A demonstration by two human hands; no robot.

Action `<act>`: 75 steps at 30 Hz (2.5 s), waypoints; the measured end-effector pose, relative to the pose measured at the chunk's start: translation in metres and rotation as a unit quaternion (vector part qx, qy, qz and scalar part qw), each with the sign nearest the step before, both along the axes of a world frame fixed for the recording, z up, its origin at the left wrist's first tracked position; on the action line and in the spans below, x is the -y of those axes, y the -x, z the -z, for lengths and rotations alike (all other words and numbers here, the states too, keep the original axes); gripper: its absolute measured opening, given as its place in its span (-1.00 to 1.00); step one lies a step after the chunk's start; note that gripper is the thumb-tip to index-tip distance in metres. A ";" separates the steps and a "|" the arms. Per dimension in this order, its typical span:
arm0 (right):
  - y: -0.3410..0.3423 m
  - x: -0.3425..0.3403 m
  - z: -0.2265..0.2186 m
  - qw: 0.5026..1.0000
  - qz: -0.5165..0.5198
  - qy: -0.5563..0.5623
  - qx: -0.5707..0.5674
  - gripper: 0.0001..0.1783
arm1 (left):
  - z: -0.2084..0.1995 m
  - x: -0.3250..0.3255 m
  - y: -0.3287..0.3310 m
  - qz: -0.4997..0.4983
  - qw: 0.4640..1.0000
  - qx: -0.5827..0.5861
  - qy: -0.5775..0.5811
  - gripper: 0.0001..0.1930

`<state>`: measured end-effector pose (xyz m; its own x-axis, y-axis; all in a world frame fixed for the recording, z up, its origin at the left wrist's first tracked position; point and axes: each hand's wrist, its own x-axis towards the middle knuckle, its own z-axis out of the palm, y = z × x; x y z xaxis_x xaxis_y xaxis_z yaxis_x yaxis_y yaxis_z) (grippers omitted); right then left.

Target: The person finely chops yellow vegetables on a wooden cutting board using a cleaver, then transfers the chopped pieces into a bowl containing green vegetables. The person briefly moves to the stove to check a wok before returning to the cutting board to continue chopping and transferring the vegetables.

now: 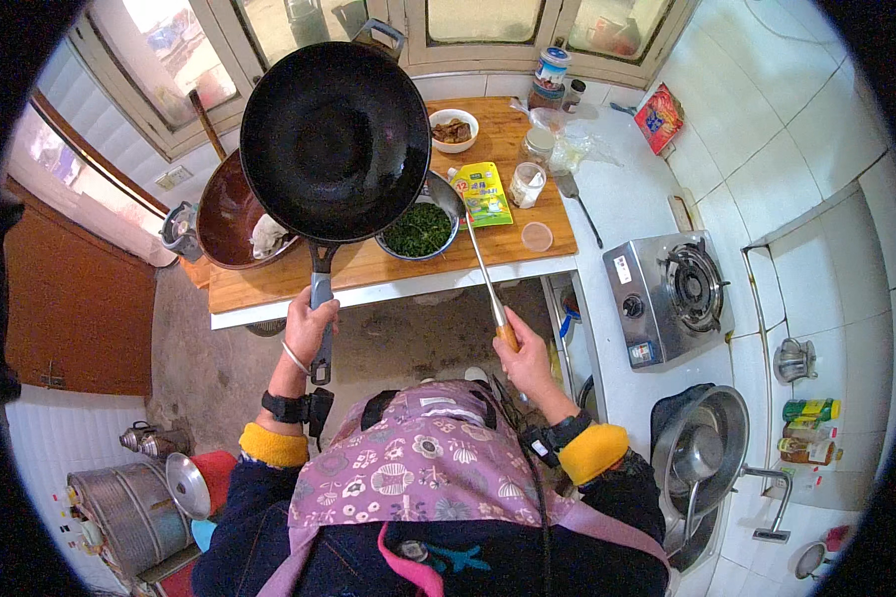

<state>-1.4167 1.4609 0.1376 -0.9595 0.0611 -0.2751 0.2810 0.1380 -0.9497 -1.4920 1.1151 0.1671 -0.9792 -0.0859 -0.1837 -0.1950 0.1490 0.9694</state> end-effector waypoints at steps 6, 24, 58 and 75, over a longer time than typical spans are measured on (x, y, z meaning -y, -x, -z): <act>-0.040 -0.005 0.009 0.992 -0.066 -0.095 -0.049 -0.36 | -0.002 0.002 0.008 0.004 0.999 0.007 -0.034 -0.82; -0.073 -0.103 -0.079 0.946 0.138 0.274 -0.107 -0.34 | -0.057 -0.079 0.023 0.222 0.957 0.126 -0.139 -0.84; -0.158 -0.374 -0.135 0.895 0.423 0.141 0.001 -0.33 | -0.049 -0.495 0.070 0.633 0.713 0.289 -0.088 -0.80; -0.110 -0.405 -0.116 0.899 0.392 0.191 0.042 -0.18 | -0.033 -0.516 0.149 0.707 0.642 0.296 -0.029 -0.75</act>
